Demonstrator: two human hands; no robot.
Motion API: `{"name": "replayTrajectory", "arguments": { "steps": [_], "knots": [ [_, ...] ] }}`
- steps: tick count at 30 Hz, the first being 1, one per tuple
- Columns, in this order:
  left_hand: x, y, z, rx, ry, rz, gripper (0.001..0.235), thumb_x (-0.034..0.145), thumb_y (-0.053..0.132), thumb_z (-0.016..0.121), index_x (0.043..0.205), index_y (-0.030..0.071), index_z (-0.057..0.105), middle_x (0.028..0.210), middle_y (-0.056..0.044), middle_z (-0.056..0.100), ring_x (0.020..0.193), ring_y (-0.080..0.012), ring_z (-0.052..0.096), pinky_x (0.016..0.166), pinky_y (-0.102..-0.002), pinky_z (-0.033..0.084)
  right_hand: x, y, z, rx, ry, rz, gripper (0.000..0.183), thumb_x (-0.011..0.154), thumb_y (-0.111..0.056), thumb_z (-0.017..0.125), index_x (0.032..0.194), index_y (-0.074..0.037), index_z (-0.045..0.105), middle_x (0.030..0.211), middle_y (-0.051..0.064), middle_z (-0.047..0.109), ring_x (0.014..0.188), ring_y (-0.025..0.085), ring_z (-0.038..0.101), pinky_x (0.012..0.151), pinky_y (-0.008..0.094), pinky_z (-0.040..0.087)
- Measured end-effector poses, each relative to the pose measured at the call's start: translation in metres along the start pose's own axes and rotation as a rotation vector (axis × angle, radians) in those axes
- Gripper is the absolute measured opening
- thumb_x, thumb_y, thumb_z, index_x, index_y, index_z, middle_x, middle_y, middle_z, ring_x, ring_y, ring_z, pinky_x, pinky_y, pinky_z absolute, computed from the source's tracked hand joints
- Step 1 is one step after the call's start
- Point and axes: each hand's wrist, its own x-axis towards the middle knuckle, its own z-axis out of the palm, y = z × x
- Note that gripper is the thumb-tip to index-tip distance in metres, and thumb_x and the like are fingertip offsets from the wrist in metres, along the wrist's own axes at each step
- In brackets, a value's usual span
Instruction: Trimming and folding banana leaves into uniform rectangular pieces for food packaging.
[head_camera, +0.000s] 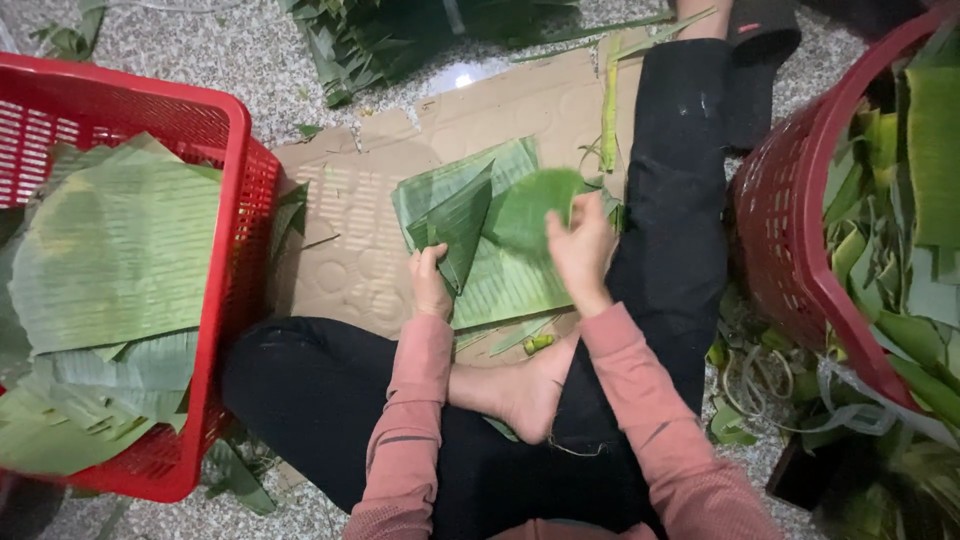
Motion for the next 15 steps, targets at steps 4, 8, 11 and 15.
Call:
{"name": "replayTrajectory", "arguments": {
  "steps": [4, 8, 11, 15],
  "knots": [
    [0.001, -0.002, 0.000, -0.006, 0.000, 0.017, 0.011, 0.079, 0.018, 0.070, 0.084, 0.010, 0.075, 0.076, -0.004, 0.067, 0.070, -0.0156, 0.062, 0.072, -0.033, 0.055, -0.023, 0.018, 0.011, -0.104, -0.192, 0.224, 0.047, 0.077, -0.030, 0.087, 0.112, -0.007, 0.068, 0.109, 0.021, 0.074, 0.110, 0.039, 0.069, 0.095, 0.052, 0.056],
    [0.000, 0.000, -0.003, 0.022, -0.003, 0.029, 0.011, 0.079, 0.019, 0.069, 0.085, 0.011, 0.074, 0.077, -0.004, 0.067, 0.072, -0.0151, 0.061, 0.074, -0.033, 0.054, -0.039, -0.009, 0.008, -0.044, -0.075, 0.250, 0.046, 0.080, -0.034, 0.085, 0.107, 0.000, 0.068, 0.105, 0.027, 0.072, 0.109, 0.044, 0.067, 0.092, 0.057, 0.054],
    [0.005, -0.008, -0.006, 0.025, 0.022, 0.028, 0.015, 0.078, 0.021, 0.072, 0.088, 0.011, 0.076, 0.082, -0.002, 0.066, 0.076, -0.0166, 0.060, 0.080, -0.035, 0.053, -0.072, -0.068, -0.033, 0.231, -0.425, 0.626, 0.079, 0.097, -0.044, 0.068, 0.147, 0.010, 0.038, 0.154, 0.036, 0.036, 0.145, 0.044, 0.039, 0.116, 0.062, 0.036],
    [0.001, -0.001, 0.002, -0.056, 0.023, -0.003, 0.010, 0.077, 0.018, 0.071, 0.084, 0.012, 0.074, 0.076, -0.003, 0.066, 0.068, -0.0159, 0.061, 0.070, -0.034, 0.054, -0.070, 0.001, -0.050, -0.091, -0.735, 0.333, 0.056, 0.093, -0.052, 0.063, 0.110, 0.000, 0.054, 0.101, 0.028, 0.063, 0.087, 0.046, 0.072, 0.071, 0.050, 0.061]
  ]
}}
